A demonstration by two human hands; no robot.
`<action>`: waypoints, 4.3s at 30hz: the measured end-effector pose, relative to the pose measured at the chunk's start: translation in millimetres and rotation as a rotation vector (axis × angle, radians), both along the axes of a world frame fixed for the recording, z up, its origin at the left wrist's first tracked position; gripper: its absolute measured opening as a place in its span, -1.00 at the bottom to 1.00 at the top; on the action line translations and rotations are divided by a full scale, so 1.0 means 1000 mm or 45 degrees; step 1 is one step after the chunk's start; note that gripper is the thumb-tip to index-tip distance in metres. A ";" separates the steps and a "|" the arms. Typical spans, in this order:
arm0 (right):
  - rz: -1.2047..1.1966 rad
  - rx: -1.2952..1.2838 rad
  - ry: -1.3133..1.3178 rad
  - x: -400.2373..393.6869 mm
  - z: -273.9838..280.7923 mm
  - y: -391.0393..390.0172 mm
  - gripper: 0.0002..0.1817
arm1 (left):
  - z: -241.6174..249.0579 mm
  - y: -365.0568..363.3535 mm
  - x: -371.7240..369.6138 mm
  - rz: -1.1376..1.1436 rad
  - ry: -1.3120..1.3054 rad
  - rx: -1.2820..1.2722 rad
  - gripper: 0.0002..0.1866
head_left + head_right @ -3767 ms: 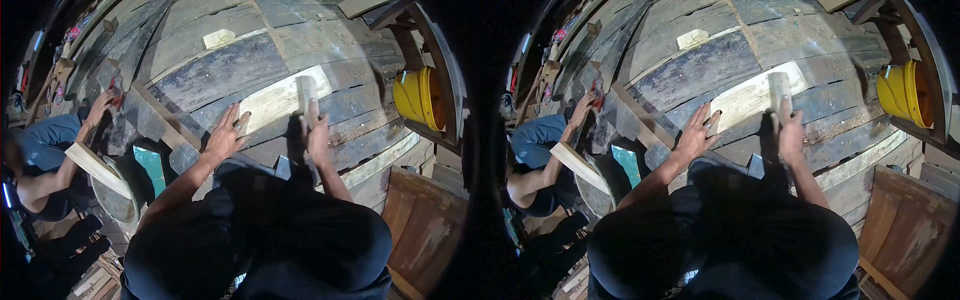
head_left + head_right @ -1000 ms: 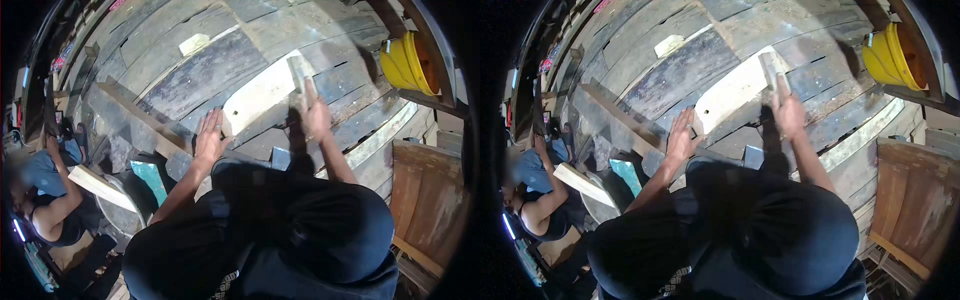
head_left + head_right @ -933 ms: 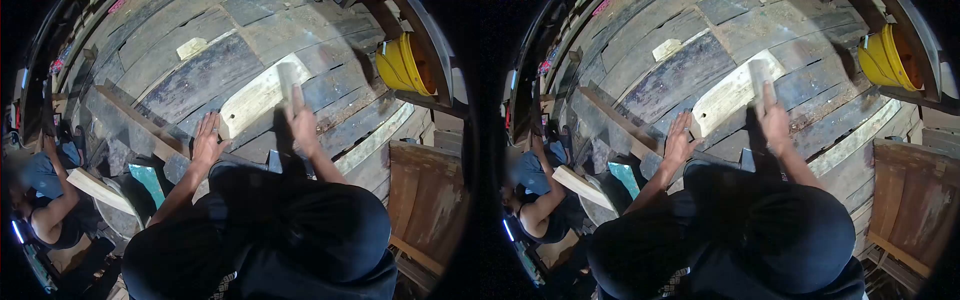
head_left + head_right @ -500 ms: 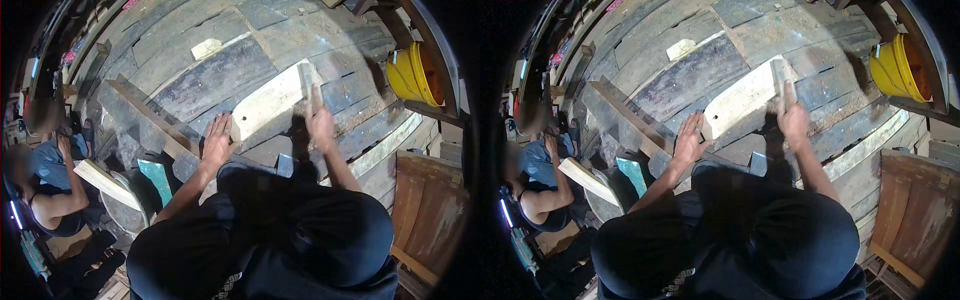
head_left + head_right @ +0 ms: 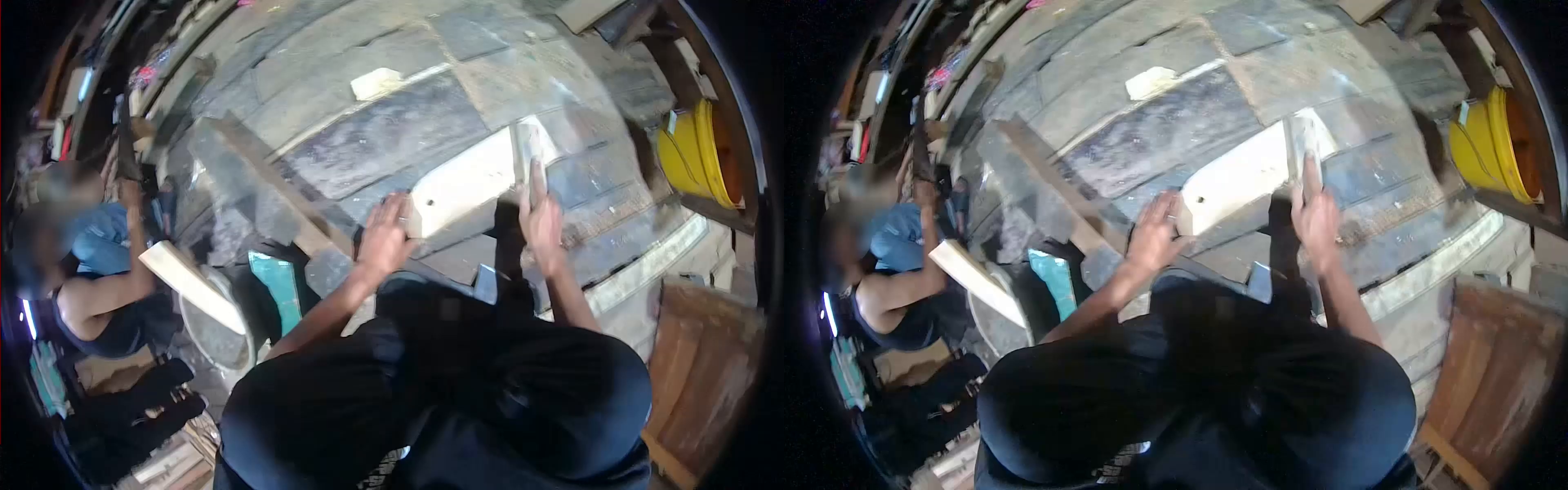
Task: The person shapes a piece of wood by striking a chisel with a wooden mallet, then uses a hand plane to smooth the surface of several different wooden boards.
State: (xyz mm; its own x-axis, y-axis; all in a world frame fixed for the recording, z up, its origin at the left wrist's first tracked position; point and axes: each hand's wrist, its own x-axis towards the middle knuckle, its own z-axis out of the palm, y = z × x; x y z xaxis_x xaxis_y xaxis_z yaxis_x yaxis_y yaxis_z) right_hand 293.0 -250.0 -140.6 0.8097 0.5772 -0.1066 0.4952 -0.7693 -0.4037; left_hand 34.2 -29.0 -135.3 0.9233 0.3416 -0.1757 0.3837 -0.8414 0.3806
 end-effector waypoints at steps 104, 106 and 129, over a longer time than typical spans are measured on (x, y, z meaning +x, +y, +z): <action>0.388 0.024 -0.027 -0.026 0.012 -0.012 -0.36 | 0.015 0.003 0.002 -0.022 0.029 -0.034 0.03; 0.120 -0.015 -0.141 0.011 0.020 -0.010 -0.34 | 0.016 0.002 0.002 -0.012 0.023 -0.040 0.03; 0.412 0.031 0.091 -0.074 0.003 -0.002 -0.34 | 0.018 0.000 0.003 0.001 0.004 -0.019 0.06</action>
